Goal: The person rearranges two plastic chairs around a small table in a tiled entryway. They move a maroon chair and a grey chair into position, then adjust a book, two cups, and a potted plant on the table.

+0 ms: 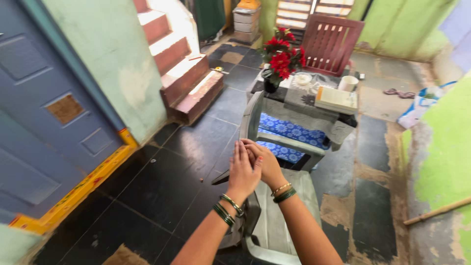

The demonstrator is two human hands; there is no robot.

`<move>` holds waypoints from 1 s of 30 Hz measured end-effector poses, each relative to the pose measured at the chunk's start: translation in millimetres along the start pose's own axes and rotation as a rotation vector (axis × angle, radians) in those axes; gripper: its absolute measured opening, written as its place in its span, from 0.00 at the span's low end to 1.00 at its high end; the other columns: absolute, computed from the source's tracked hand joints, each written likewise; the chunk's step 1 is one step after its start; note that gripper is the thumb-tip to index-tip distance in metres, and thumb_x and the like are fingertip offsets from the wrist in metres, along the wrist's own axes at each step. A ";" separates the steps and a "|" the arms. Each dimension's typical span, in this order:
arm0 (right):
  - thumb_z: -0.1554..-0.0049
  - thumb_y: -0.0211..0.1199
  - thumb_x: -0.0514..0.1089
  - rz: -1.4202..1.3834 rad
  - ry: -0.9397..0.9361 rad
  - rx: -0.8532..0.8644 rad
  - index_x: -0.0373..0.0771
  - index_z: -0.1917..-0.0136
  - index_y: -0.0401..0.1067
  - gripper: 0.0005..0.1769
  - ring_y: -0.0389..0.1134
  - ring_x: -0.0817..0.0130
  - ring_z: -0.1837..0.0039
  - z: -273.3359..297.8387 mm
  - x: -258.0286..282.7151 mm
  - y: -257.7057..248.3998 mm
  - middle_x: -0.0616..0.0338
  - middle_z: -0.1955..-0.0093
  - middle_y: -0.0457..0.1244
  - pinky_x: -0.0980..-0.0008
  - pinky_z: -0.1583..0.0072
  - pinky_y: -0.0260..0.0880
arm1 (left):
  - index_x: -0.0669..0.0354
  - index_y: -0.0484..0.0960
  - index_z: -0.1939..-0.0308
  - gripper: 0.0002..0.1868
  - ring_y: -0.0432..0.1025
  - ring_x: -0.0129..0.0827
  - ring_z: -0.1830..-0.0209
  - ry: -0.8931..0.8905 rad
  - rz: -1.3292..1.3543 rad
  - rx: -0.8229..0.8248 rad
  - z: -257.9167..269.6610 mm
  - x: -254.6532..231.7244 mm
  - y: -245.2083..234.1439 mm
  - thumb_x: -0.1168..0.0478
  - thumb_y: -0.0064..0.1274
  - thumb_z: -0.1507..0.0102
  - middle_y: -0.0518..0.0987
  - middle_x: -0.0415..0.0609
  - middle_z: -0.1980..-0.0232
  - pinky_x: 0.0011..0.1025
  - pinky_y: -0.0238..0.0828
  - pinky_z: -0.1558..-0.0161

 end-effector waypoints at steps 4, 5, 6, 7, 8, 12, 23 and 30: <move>0.40 0.57 0.43 0.011 0.014 -0.017 0.35 0.46 0.75 0.13 0.70 0.48 0.43 -1.0 2.2 -12.3 0.50 0.33 0.67 0.57 0.41 0.70 | 0.54 0.51 0.20 0.42 0.32 0.61 0.16 0.135 -0.169 0.062 -31.2 -2.7 -11.9 0.36 0.37 0.31 0.48 0.52 0.16 0.59 0.18 0.26; 0.40 0.57 0.42 0.035 -0.016 -0.029 0.35 0.46 0.75 0.13 0.70 0.47 0.43 0.1 1.7 -15.2 0.49 0.34 0.67 0.57 0.42 0.70 | 0.54 0.53 0.20 0.40 0.33 0.60 0.16 0.226 -0.145 0.076 -36.5 -2.5 -15.0 0.36 0.36 0.30 0.50 0.52 0.16 0.58 0.18 0.26; 0.40 0.57 0.42 0.060 -0.046 -0.041 0.35 0.46 0.76 0.12 0.70 0.47 0.44 0.7 0.7 -17.5 0.48 0.34 0.68 0.57 0.42 0.69 | 0.53 0.55 0.21 0.39 0.34 0.59 0.15 0.316 -0.120 0.088 -41.6 -2.1 -18.5 0.37 0.36 0.29 0.52 0.52 0.17 0.58 0.18 0.25; 0.39 0.57 0.42 0.079 -0.044 -0.045 0.35 0.45 0.75 0.13 0.70 0.47 0.43 0.4 -0.9 -19.5 0.48 0.35 0.68 0.57 0.41 0.69 | 0.52 0.57 0.21 0.37 0.35 0.58 0.15 0.412 -0.093 0.102 -47.9 -3.6 -21.9 0.37 0.36 0.29 0.54 0.51 0.17 0.57 0.17 0.25; 0.39 0.57 0.42 0.098 -0.043 -0.048 0.35 0.44 0.75 0.13 0.70 0.47 0.42 -0.2 -2.1 -20.2 0.48 0.36 0.68 0.57 0.41 0.69 | 0.50 0.58 0.21 0.37 0.37 0.56 0.14 0.473 -0.061 0.112 -54.0 -3.5 -26.1 0.37 0.35 0.29 0.58 0.50 0.18 0.57 0.20 0.23; 0.39 0.59 0.43 0.273 0.116 -0.054 0.37 0.44 0.75 0.12 0.70 0.47 0.42 5.0 -1.8 -21.0 0.49 0.43 0.70 0.57 0.39 0.69 | 0.44 0.61 0.22 0.36 0.43 0.49 0.13 0.677 0.006 0.211 -66.9 -1.6 -35.2 0.34 0.35 0.29 0.68 0.45 0.23 0.56 0.25 0.19; 0.40 0.60 0.44 0.211 0.501 0.104 0.40 0.25 0.60 0.31 0.71 0.51 0.37 -9.1 49.5 2.7 0.46 0.37 0.68 0.60 0.38 0.69 | 0.44 0.50 0.18 0.42 0.44 0.43 0.16 0.873 0.039 0.362 -99.5 26.8 -37.0 0.33 0.36 0.32 0.55 0.43 0.16 0.67 0.23 0.26; 0.42 0.61 0.53 0.712 1.007 -0.213 0.48 0.31 0.66 0.27 0.69 0.47 0.42 -13.4 97.8 34.1 0.50 0.43 0.69 0.53 0.45 0.70 | 0.39 0.53 0.19 0.40 0.45 0.47 0.17 0.954 0.052 0.395 -104.3 17.0 -24.5 0.31 0.34 0.32 0.61 0.44 0.21 0.71 0.21 0.29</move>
Point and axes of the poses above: each hand's wrist, its own z-axis away from the middle knuckle, its own y-axis out of the palm, x = y × z, the point moved 3 cm from there along -z, towards the middle knuckle
